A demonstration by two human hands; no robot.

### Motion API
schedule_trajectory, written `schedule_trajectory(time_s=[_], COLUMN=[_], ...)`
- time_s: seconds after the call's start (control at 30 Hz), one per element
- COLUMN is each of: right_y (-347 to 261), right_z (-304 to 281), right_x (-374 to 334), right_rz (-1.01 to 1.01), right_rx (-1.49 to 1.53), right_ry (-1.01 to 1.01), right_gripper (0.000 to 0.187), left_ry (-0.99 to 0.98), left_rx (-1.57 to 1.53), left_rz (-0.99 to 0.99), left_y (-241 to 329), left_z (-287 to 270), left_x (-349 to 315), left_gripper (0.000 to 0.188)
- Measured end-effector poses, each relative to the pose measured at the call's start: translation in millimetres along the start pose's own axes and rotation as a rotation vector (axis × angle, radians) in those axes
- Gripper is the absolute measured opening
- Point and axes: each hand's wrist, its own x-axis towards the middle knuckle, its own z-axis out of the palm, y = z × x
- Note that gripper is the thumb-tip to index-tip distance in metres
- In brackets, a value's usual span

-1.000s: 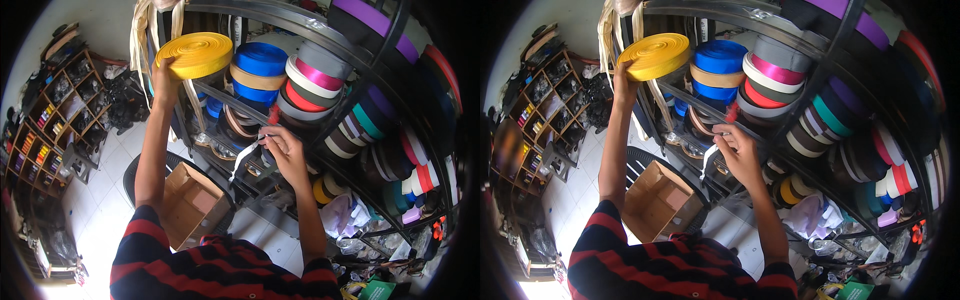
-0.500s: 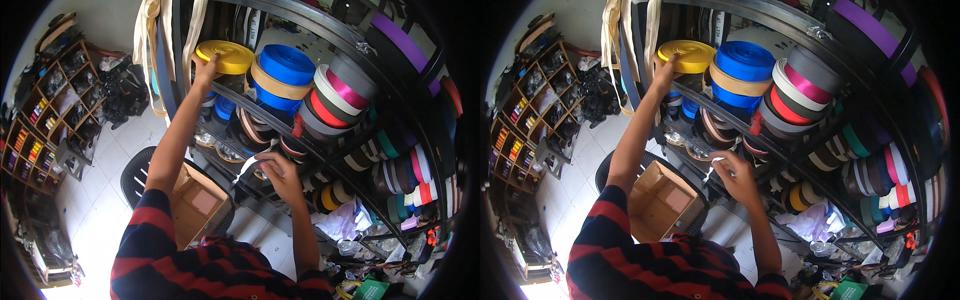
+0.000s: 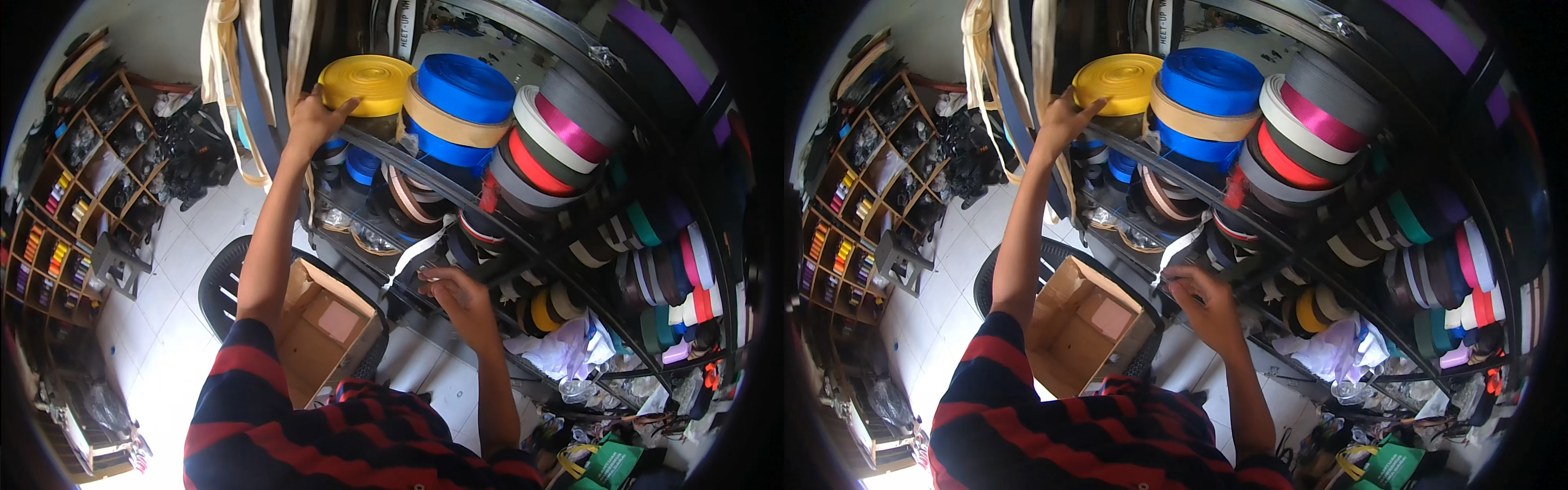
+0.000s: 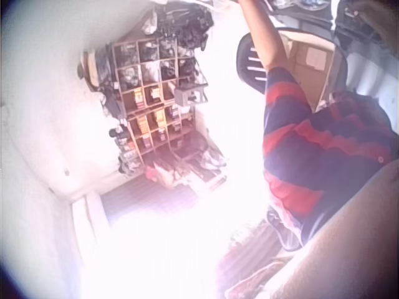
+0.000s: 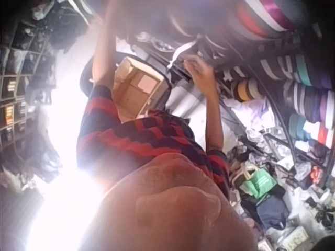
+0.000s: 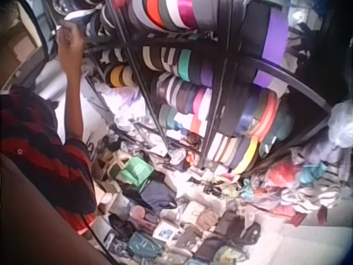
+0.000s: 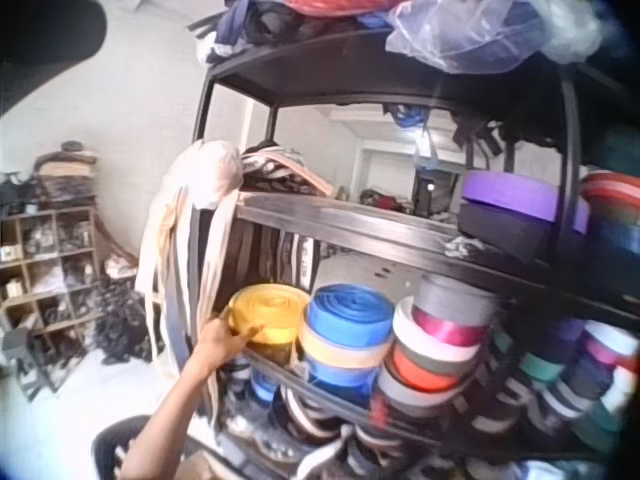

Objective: The person takes rolls of ribbon from a box on the floor and places them onto a storage shelf according to color.

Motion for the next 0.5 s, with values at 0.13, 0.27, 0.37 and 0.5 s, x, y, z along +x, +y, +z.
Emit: schedule_trajectory(time_s=[0.13,0.27,0.37,0.5], right_y=[9.2,17.1,19.4,17.0], right_z=[-8.6,-20.4,-22.4,-35.7], right_x=[-18.0,-40.4,-55.3,-82.5], right_rz=[0.041,0.072,0.087,-0.007], right_rx=[0.013,0.044,0.03,0.117], right_ry=[0.039,0.096,0.12,0.178], right_gripper=[0.019,0.02,0.021,0.024], left_ry=[0.142,0.09,0.06,0.098], left_rx=[0.22,0.178,0.158,0.047], left_rz=[0.218,0.305,0.359,0.346], left_y=[-7.0,6.8,2.0,20.0], left_z=[4.4,-2.7,-5.9,-17.4], left_x=[-12.4,-17.5,-18.9,-36.3], left_gripper=[0.059,0.036,0.032,0.029])
